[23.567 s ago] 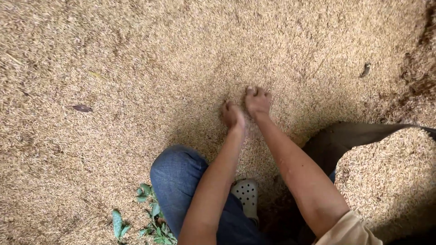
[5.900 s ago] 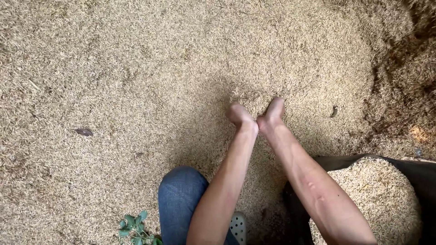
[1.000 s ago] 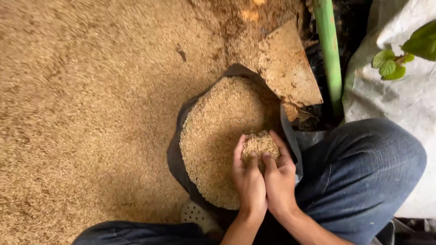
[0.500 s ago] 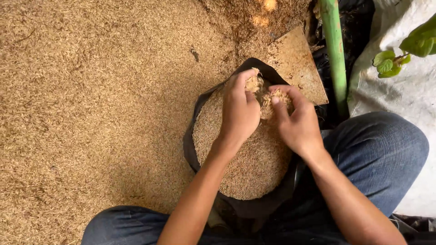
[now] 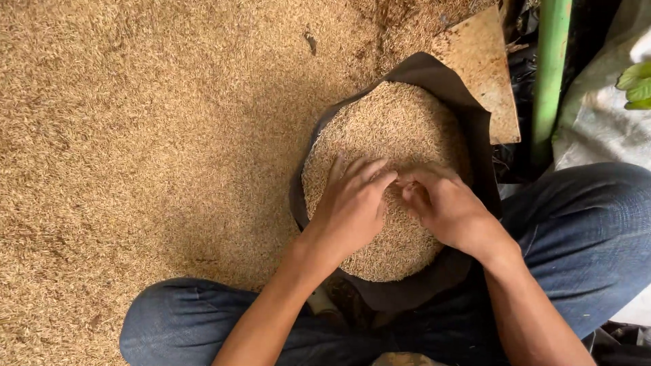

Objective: The person scoops rice husks from a pile by hand, pours them into a planting bag, and presses them down to level the surface.

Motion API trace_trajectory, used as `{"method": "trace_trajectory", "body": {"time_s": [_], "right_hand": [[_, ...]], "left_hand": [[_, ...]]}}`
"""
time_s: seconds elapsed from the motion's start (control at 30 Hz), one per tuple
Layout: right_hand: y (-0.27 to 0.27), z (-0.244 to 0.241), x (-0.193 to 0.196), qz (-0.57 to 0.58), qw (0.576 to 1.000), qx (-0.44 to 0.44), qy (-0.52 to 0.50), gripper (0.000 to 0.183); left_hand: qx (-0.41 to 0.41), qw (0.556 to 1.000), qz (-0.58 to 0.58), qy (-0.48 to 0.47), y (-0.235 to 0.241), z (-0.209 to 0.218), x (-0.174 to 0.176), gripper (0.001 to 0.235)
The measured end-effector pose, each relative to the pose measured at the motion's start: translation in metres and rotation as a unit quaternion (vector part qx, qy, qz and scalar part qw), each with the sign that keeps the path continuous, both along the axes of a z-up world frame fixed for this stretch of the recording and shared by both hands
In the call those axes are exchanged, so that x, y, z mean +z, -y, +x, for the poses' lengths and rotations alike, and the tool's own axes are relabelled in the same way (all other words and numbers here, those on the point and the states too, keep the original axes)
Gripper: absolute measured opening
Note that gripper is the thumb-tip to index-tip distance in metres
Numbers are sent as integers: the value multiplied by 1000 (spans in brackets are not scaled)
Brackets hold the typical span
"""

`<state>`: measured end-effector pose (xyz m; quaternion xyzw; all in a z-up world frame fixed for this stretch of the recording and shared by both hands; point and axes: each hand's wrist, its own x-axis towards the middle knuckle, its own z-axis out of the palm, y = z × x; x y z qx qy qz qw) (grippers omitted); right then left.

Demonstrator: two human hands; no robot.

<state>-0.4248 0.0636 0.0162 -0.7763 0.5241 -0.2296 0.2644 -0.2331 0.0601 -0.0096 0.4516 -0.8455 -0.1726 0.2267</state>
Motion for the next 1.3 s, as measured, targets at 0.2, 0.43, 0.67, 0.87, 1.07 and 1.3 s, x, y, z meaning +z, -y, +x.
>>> {"method": "trace_trajectory", "body": {"time_s": [0.2, 0.43, 0.67, 0.87, 1.07, 1.3], "right_hand": [[2, 3, 2, 0, 991, -122, 63, 39], [4, 21, 10, 79, 943, -278, -163, 24], [1, 14, -10, -202, 963, -141, -104, 21], [-7, 25, -10, -110, 974, -190, 54, 9], [-64, 85, 0, -208, 967, -61, 138, 11], [-153, 209, -64, 196, 923, 22, 329, 22]], "left_hand": [[59, 997, 39, 23, 4, 9, -14, 57], [43, 997, -58, 15, 6, 2, -25, 35], [32, 987, -151, -30, 5, 7, -18, 21], [91, 968, -201, -118, 7, 37, 7, 31], [331, 932, -146, 28, 11, 138, 17, 45], [549, 820, 153, 50, -13, 236, -66, 63]]}}
